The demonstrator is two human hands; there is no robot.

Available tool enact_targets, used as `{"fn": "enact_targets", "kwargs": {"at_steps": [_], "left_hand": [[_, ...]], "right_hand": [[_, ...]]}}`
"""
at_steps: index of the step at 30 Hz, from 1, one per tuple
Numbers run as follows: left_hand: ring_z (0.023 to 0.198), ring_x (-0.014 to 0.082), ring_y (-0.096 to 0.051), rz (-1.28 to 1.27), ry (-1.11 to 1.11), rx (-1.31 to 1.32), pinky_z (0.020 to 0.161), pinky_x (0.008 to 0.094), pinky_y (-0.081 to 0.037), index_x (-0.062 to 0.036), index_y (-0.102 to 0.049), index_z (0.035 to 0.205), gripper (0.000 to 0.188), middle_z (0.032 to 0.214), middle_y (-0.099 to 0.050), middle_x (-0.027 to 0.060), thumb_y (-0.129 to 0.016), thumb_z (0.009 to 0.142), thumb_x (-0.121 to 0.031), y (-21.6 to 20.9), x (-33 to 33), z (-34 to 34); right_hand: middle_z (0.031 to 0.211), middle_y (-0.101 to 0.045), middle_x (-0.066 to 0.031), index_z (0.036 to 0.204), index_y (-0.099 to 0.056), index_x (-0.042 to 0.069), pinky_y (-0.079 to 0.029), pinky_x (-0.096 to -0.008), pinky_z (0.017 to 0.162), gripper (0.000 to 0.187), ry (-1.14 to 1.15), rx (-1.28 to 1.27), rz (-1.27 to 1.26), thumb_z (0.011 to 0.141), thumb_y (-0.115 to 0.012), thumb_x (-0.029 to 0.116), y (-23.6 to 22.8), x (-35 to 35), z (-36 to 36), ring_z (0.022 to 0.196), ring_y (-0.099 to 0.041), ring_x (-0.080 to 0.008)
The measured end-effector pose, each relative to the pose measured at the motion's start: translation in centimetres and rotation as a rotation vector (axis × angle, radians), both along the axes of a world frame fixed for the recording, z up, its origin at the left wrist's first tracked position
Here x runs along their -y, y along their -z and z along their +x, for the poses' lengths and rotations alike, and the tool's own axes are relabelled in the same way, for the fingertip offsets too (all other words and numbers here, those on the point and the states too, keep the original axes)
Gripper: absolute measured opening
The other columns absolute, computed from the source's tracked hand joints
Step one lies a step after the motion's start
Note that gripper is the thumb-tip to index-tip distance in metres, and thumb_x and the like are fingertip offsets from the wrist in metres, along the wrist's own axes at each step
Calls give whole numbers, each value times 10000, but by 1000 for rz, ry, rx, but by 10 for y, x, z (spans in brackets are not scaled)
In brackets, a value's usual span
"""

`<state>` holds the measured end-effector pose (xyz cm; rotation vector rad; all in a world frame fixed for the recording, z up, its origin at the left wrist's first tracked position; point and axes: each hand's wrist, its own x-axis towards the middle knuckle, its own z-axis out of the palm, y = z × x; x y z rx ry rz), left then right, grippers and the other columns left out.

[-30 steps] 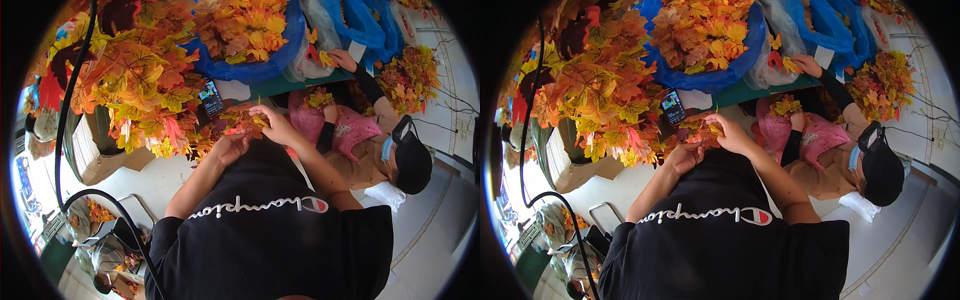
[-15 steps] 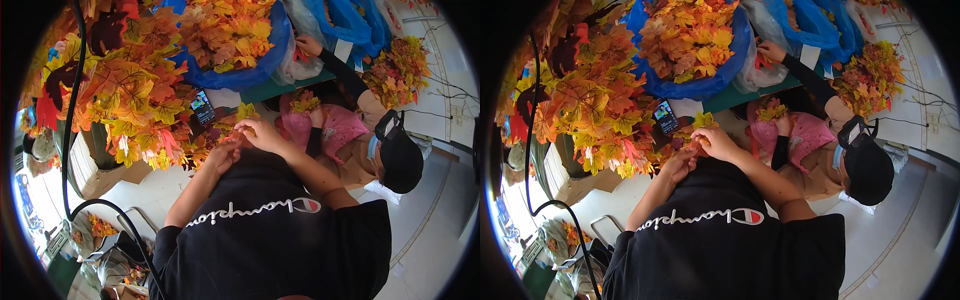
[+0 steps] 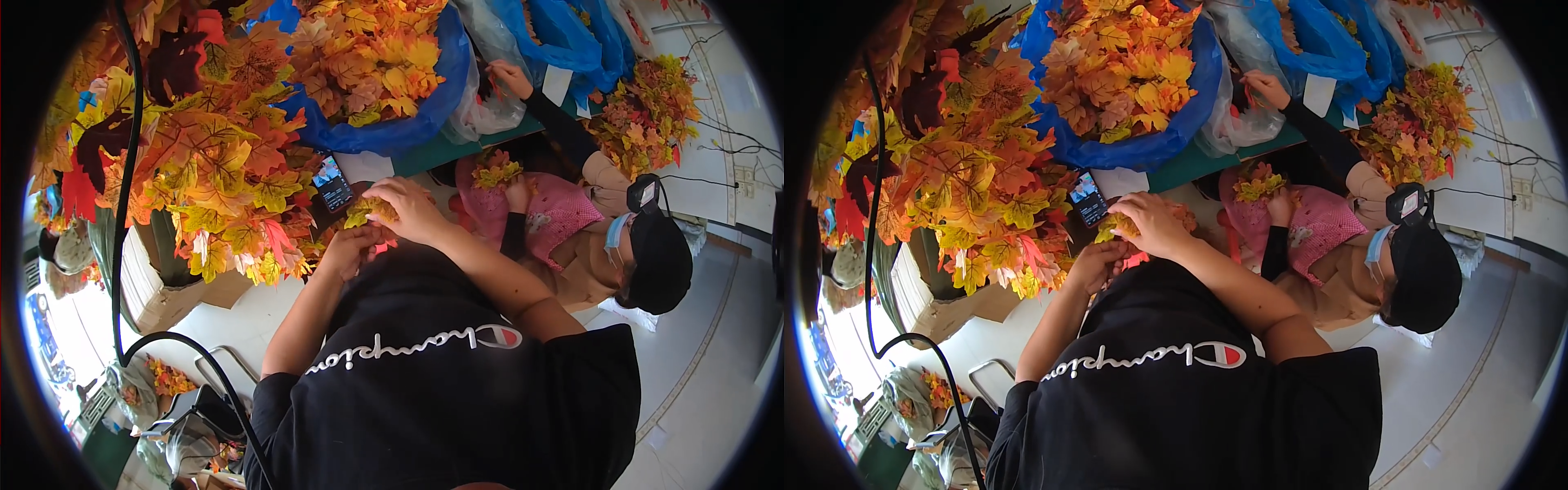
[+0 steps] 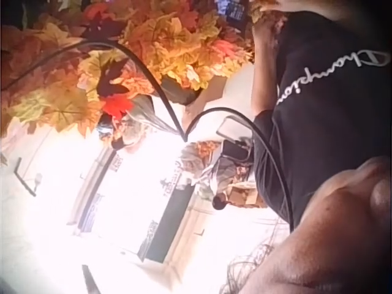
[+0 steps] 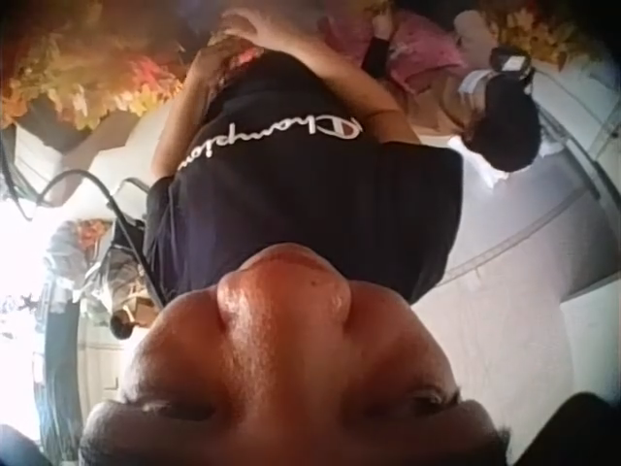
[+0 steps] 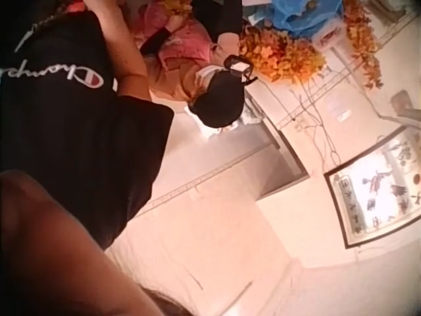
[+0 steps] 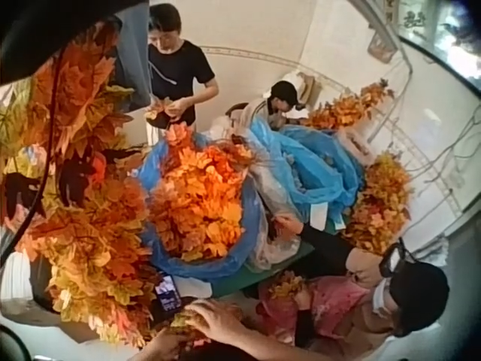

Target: Assembling artificial leaf garlands by manually attaching plastic leaves to a vine structure.

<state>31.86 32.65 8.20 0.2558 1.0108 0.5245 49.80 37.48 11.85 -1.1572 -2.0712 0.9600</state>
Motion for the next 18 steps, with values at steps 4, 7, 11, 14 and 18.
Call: {"fn": "enact_targets", "kwargs": {"at_steps": [4,7,11,14,18], "left_hand": [[648,68,-524,-315,-183,293,569,158,-488,30,-557,1059,181,928,-605,78,-519,918,-77,-2,-11,-7],[602,52,-498,-387,-236,276,490,129,-457,34,-557,1015,148,790,-567,40,-523,919,-72,-7,-18,1],[567,44,-505,-374,-222,236,465,122,-459,21,-568,1005,158,758,-572,30,-539,917,-106,-14,-20,9],[560,51,-532,-344,-236,162,463,129,-470,4,-576,989,150,731,-586,26,-551,911,-122,-10,-16,12],[564,63,-548,-427,-315,171,485,147,-494,0,-585,979,142,752,-606,33,-542,913,-117,3,-9,11]], "right_hand": [[1004,-600,-99,1064,-580,67,-434,-366,848,303,89,70,157,813,-667,213,-5,-4,5,991,-560,-286],[906,-626,-91,1036,-575,12,-485,-270,658,234,444,-382,-260,837,-637,119,20,-8,13,808,-611,-159],[787,-652,-50,945,-619,-24,-476,-238,632,158,462,-373,-438,842,-635,94,22,-15,34,698,-595,-81],[718,-646,-34,882,-641,-19,-457,-217,597,148,409,-399,-412,843,-649,124,11,-16,35,636,-568,-54],[690,-607,1,864,-632,-15,-408,-191,556,147,414,-234,-337,859,-637,133,-2,-26,33,611,-513,-26]]}}
